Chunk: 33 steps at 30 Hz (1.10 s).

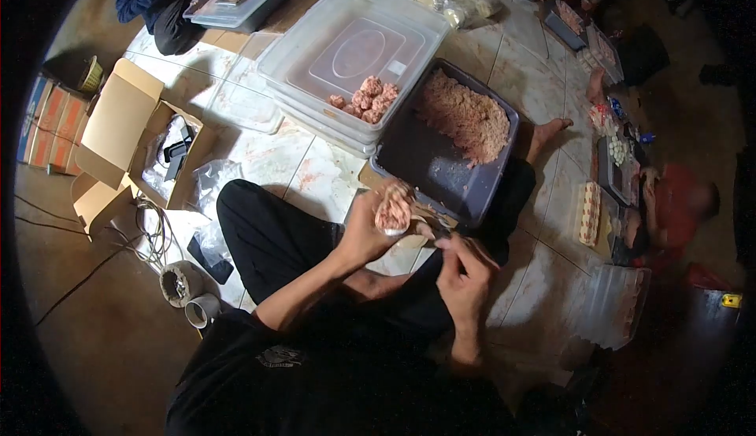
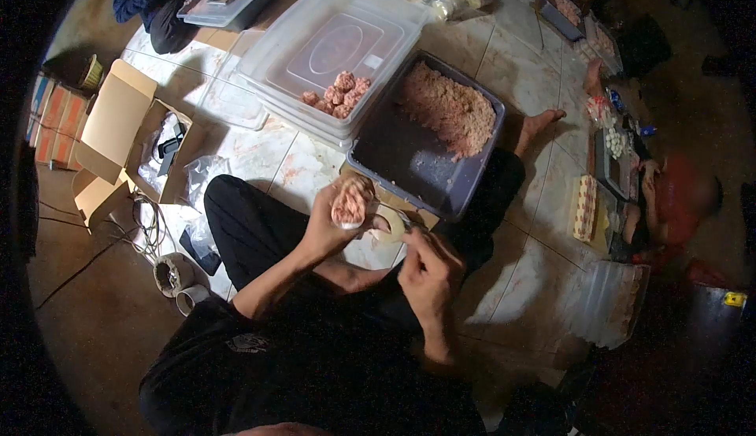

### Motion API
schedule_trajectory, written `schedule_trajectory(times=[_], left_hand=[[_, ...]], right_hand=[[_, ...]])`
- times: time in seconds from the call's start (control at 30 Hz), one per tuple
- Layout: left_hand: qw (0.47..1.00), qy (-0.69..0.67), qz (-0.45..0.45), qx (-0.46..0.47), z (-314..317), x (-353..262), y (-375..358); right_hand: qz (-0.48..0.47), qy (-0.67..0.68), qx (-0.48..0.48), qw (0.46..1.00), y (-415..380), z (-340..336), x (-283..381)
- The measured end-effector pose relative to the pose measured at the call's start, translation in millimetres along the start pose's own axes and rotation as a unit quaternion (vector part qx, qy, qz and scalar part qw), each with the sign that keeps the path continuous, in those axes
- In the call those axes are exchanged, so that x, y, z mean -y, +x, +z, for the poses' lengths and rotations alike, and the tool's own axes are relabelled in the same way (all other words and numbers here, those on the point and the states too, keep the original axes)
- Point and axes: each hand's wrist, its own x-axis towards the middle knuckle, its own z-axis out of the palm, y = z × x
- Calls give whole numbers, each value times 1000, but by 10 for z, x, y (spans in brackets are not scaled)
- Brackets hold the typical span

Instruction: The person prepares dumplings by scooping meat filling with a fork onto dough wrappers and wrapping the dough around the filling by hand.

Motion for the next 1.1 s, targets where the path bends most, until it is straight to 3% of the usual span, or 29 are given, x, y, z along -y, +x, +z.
schedule_trajectory(times=[0.07,0.17,0.27,0.3,0.4,0.47,0.5,0.6,0.63,0.67,0.73,0.8,0.9,0.97,1.07,1.1], left_hand=[[993,-110,-33,-4,-35,-119,74],[991,-123,15,48,-38,-120,40],[986,-158,-2,45,-144,-121,38],[995,-51,82,25,-124,-89,48],[993,44,42,106,-179,-67,16],[992,72,7,103,-277,-161,21],[991,86,-11,100,-316,-195,25],[997,6,-2,74,-241,-216,-12],[991,49,50,111,-176,-214,5],[991,42,54,116,-118,-197,16],[997,-1,-10,74,-132,-95,38],[998,25,4,51,-254,61,19],[998,20,33,40,-146,-96,37],[995,85,44,40,-113,-122,73],[990,95,-95,46,-338,-192,78],[986,94,-120,70,-403,-177,69]], right_hand=[[-5,-64,71,995,-30,-86,85],[-17,-92,45,995,40,-151,90],[2,32,35,999,-67,-90,-30],[-4,51,49,997,-28,-52,49],[-16,-4,75,997,-44,-42,123],[6,-79,53,995,74,-204,146],[29,-51,27,998,77,-260,126],[-4,20,74,997,27,-196,196],[-10,25,101,995,-11,-85,237],[19,-33,114,993,-32,-65,250],[28,-16,81,996,78,-178,206],[65,3,41,997,103,-305,209],[-10,30,95,995,28,-136,243],[24,-18,132,991,80,-92,282],[43,-134,66,988,324,-427,341],[37,-122,85,988,367,-458,465]])
